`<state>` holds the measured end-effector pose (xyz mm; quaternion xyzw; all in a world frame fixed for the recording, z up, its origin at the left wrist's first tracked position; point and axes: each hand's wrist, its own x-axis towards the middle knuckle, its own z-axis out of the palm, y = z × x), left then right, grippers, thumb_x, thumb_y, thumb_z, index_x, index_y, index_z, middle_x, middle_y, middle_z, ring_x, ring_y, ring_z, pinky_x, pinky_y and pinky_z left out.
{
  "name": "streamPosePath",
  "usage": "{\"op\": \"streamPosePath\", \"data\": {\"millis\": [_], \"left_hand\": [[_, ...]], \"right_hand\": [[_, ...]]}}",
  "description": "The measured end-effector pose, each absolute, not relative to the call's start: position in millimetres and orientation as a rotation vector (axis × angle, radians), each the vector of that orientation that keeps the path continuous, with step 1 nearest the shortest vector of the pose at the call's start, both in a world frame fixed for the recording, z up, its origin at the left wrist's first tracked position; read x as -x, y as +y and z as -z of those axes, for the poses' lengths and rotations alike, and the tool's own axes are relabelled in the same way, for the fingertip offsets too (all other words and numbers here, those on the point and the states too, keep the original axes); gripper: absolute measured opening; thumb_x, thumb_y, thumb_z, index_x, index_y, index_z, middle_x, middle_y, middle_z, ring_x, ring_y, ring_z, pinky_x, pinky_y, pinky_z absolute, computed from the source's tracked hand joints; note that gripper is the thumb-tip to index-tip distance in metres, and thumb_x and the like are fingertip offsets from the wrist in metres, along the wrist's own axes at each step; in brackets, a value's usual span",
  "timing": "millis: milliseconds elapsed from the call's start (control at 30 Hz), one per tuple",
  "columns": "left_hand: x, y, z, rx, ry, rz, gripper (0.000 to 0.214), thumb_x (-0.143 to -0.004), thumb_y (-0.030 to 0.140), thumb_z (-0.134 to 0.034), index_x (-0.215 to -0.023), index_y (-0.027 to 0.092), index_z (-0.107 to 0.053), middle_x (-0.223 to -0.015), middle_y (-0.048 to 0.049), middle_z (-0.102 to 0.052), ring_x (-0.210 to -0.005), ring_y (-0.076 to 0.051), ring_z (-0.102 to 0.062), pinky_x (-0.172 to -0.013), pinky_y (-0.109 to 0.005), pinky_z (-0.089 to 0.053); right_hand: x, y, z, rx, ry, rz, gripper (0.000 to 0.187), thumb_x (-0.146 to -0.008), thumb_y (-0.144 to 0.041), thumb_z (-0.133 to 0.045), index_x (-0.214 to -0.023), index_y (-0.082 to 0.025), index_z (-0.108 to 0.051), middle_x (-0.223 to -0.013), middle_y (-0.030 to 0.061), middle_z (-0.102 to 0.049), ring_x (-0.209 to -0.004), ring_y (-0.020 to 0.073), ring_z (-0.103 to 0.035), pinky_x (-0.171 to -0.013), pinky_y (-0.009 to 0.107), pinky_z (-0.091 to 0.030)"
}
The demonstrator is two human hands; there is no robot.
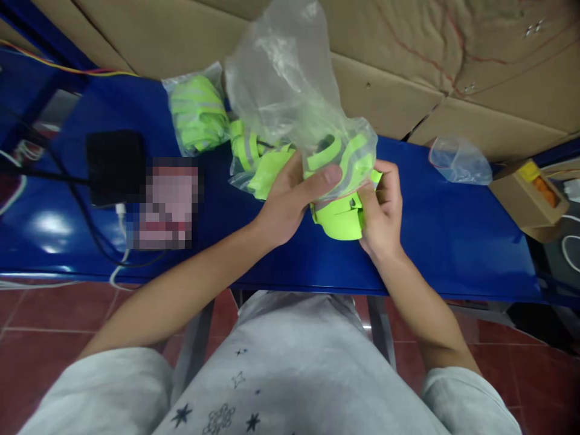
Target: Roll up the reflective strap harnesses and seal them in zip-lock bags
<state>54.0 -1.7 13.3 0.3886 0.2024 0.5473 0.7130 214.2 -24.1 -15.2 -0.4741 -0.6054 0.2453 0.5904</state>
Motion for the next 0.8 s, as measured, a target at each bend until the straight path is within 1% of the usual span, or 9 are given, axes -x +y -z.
{"op": "streamPosePath", "data": {"millis": [133, 233, 333, 400, 500, 567, 633, 700, 800], "left_hand": [[-55.6, -3.0, -13.9, -0.836, 0.543, -1.425, 0.056, -0.071, 0.035, -0.098, -0.117, 0.027, -0.068, -0.115, 0.0006, -0.075, -0.112, -0.022, -0.073, -0.102, -0.039, -0.060], [-60.0, -4.6, -16.0, -0.710, 0.578, -1.400, 0.050, -0.067, 0.031, -0.098, -0.108, 0.026, -0.070, -0.104, 0.0027, -0.078, -0.101, -0.023, -0.076, -0.097, -0.041, -0.063], [-63.8, -5.4, -17.4, -0.680, 0.595, -1.356, 0.040, -0.067, 0.030, -0.096, -0.098, 0.028, -0.071, -0.099, 0.0038, -0.078, -0.104, -0.025, -0.077, -0.099, -0.040, -0.062], [-65.0, -6.1, -16.0, -0.716, 0.602, -1.353, 0.040, -0.068, 0.028, -0.096, -0.100, 0.029, -0.072, -0.104, 0.0035, -0.078, -0.114, -0.026, -0.075, -0.106, -0.040, -0.060], [-64.2, -6.9, -11.2, -0.758, 0.582, -1.281, 0.046, -0.072, 0.032, -0.095, -0.111, 0.030, -0.071, -0.113, 0.0011, -0.078, -0.124, -0.027, -0.072, -0.110, -0.041, -0.058], [-62.9, -6.7, -8.8, -0.762, 0.538, -1.217, 0.051, -0.074, 0.038, -0.094, -0.119, 0.029, -0.070, -0.115, -0.0007, -0.078, -0.122, -0.028, -0.072, -0.106, -0.042, -0.059], [-62.9, -5.9, -8.4, -0.775, 0.495, -1.214, 0.052, -0.077, 0.043, -0.093, -0.122, 0.027, -0.070, -0.118, -0.0017, -0.077, -0.120, -0.027, -0.073, -0.105, -0.042, -0.060], [-65.5, -5.8, -8.9, -0.785, 0.503, -1.291, 0.047, -0.080, 0.044, -0.091, -0.119, 0.026, -0.072, -0.119, -0.0003, -0.077, -0.119, -0.025, -0.073, -0.108, -0.039, -0.059], [-73.6, -8.5, -6.8, -0.781, 0.564, -1.387, 0.035, -0.084, 0.044, -0.088, -0.112, 0.027, -0.075, -0.114, 0.0022, -0.077, -0.119, -0.023, -0.073, -0.110, -0.038, -0.058]], "right_hand": [[-206.3, -28.6, 10.5, 1.024, -1.474, -0.526, 0.020, -0.104, -0.042, -0.063, -0.120, -0.029, -0.062, -0.109, 0.0007, -0.069, -0.103, 0.0176, -0.070, -0.091, 0.035, -0.061], [-200.8, -35.2, 6.3, 1.017, -1.517, -0.405, 0.018, -0.105, -0.038, -0.062, -0.119, -0.027, -0.064, -0.108, 0.0011, -0.071, -0.101, 0.0177, -0.071, -0.090, 0.035, -0.061], [-201.6, -38.5, 4.1, 1.005, -1.548, -0.294, 0.018, -0.105, -0.036, -0.060, -0.119, -0.026, -0.066, -0.118, 0.0027, -0.072, -0.113, 0.0200, -0.071, -0.099, 0.040, -0.060], [-204.1, -37.9, 4.0, 1.037, -1.523, -0.285, 0.020, -0.104, -0.039, -0.061, -0.118, -0.026, -0.067, -0.120, 0.0027, -0.072, -0.116, 0.0209, -0.070, -0.104, 0.042, -0.058], [-207.8, -33.9, 6.1, 1.164, -1.411, -0.458, 0.027, -0.102, -0.049, -0.063, -0.117, -0.027, -0.067, -0.112, 0.0021, -0.071, -0.107, 0.0207, -0.072, -0.098, 0.042, -0.061], [-209.4, -31.1, 8.0, 1.223, -1.325, -0.612, 0.033, -0.100, -0.055, -0.064, -0.118, -0.027, -0.065, -0.104, 0.0014, -0.071, -0.095, 0.0198, -0.073, -0.089, 0.041, -0.064], [-209.9, -30.1, 8.6, 1.240, -1.292, -0.680, 0.037, -0.099, -0.059, -0.064, -0.120, -0.027, -0.063, -0.100, 0.0012, -0.070, -0.091, 0.0194, -0.072, -0.085, 0.041, -0.065], [-209.2, -31.6, 6.8, 1.240, -1.317, -0.615, 0.038, -0.100, -0.059, -0.062, -0.120, -0.027, -0.063, -0.103, 0.0023, -0.070, -0.097, 0.0210, -0.072, -0.090, 0.043, -0.064], [-207.5, -35.8, 2.6, 1.239, -1.358, -0.366, 0.033, -0.102, -0.056, -0.059, -0.116, -0.027, -0.064, -0.113, 0.0048, -0.069, -0.113, 0.0248, -0.070, -0.103, 0.050, -0.059]]}}
